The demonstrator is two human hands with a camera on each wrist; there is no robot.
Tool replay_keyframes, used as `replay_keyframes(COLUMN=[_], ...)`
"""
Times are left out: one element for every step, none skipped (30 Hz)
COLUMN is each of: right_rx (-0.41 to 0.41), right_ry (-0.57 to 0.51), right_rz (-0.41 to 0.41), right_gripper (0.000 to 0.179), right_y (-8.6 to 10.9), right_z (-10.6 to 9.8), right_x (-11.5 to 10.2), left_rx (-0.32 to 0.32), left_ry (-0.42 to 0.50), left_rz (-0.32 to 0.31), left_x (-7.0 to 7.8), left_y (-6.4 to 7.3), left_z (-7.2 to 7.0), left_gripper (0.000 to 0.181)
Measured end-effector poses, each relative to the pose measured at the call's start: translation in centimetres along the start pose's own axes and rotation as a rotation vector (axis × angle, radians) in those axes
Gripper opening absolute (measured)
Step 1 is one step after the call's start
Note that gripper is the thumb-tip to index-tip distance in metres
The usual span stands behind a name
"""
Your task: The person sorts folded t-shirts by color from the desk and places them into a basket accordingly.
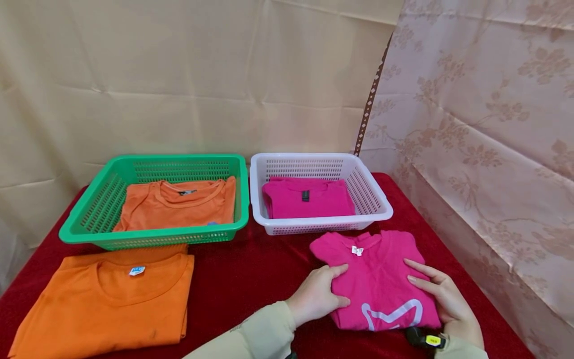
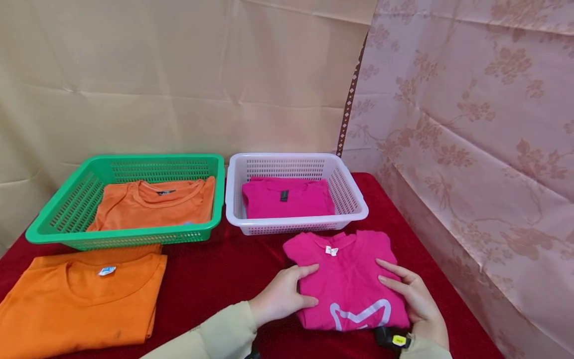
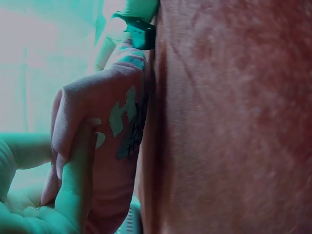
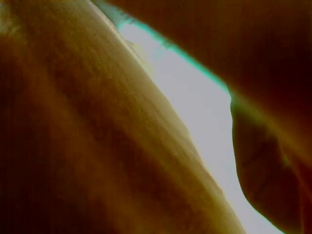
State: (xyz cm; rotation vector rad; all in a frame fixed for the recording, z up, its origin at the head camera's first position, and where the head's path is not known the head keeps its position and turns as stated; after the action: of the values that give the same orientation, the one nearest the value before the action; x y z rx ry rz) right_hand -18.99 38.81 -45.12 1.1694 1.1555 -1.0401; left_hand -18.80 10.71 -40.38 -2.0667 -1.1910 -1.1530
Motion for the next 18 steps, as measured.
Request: replay_keyframes(right_rx=[-0.011,-0.023,-0.040,-0.057,-0.075,-0.090,-0.104,-0.117,-0.130,-0.140,-0.153,-0.169,-0.186,-0.200,-0.217,-0.227,-0.236,-0.242], right_ry=[-0.012,-0.028,-0.048,-0.069,-0.091,-0.112,-0.131,-0.149,-0.164,-0.174,-0.186,-0.197,-0.211,-0.226,-0.238,-0.250,-0.263,-0.273], right_rz=[-0.024,-0.049,-0.077,-0.105,-0.125,-0.143,-0.159,-0.175,-0.193,-0.210,-0.225,-0.243,-0.260,-0.275,-0.291,-0.304,-0.318,-0.333], right_gripper=[0.044,0.045,0.046,0.048,0.050,0.051,0.052,0.053,0.054,0.055,0.055,0.056,0.057,0.058,0.058,0.059,0.059,0.059], right_y=[0.0,0.0,0.1,0.1,0.2,0.2,0.2,0.3,0.3,0.4,0.4,0.4,0.5,0.5,0.6,0.6,0.7,0.7], right_z=[0.1,0.2,0.3,0.4,0.5,0.7,0.8,0.9,1.0,1.0,1.1,1.2,1.3,1.4,1.5,1.5,1.5,1.5], right_x=[-0.2,-0.3,-0.5,-0.7,-0.9,-1.0,-1.2,-1.3,-1.4,-1.5,-1.6,-1.7,-1.7,-1.8,-1.9,-1.9,-2.0,-2.0], left_rx=[0.002,0.005,0.007,0.007,0.008,0.009,0.009,0.010,0.008,0.008,0.009,0.008,0.008,0.008,0.009,0.010,0.012,0.015], left_ry=[0.011,0.020,0.030,0.044,0.056,0.065,0.072,0.079,0.089,0.096,0.101,0.108,0.115,0.122,0.128,0.135,0.142,0.147], left_rz=[0.006,0.014,0.020,0.022,0.026,0.030,0.037,0.044,0.044,0.044,0.047,0.049,0.053,0.056,0.060,0.068,0.077,0.090], left_x=[0.1,0.2,0.3,0.4,0.5,0.6,0.8,1.0,1.1,1.3,1.5,1.7,1.8,2.0,2.2,2.3,2.5,2.7], left_y=[0.1,0.2,0.4,0.5,0.7,0.8,1.0,1.1,1.2,1.4,1.5,1.6,1.7,1.8,1.9,2.1,2.2,2.3], left_z=[-0.1,-0.3,-0.4,-0.5,-0.7,-0.8,-1.0,-1.1,-1.2,-1.4,-1.5,-1.6,-1.7,-1.9,-2.0,-2.1,-2.2,-2.3], left_gripper=[0.066,0.066,0.066,0.065,0.065,0.065,0.065,0.065,0.065,0.065,0.065,0.065,0.065,0.065,0.065,0.065,0.065,0.065])
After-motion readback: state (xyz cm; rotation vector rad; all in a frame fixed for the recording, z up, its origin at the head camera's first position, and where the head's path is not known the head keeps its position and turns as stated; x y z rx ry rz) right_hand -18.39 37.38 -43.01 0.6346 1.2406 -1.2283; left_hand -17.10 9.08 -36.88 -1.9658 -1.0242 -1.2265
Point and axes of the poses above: each hand's wrist, its own y-axis away from the middle knuckle, its own z-axis out of the palm, x = y × z, the point moved 7 cm from there along -y, towards the middle knuckle, and after that the axes turned 2 degrees about -z, right-handed, at the moved point
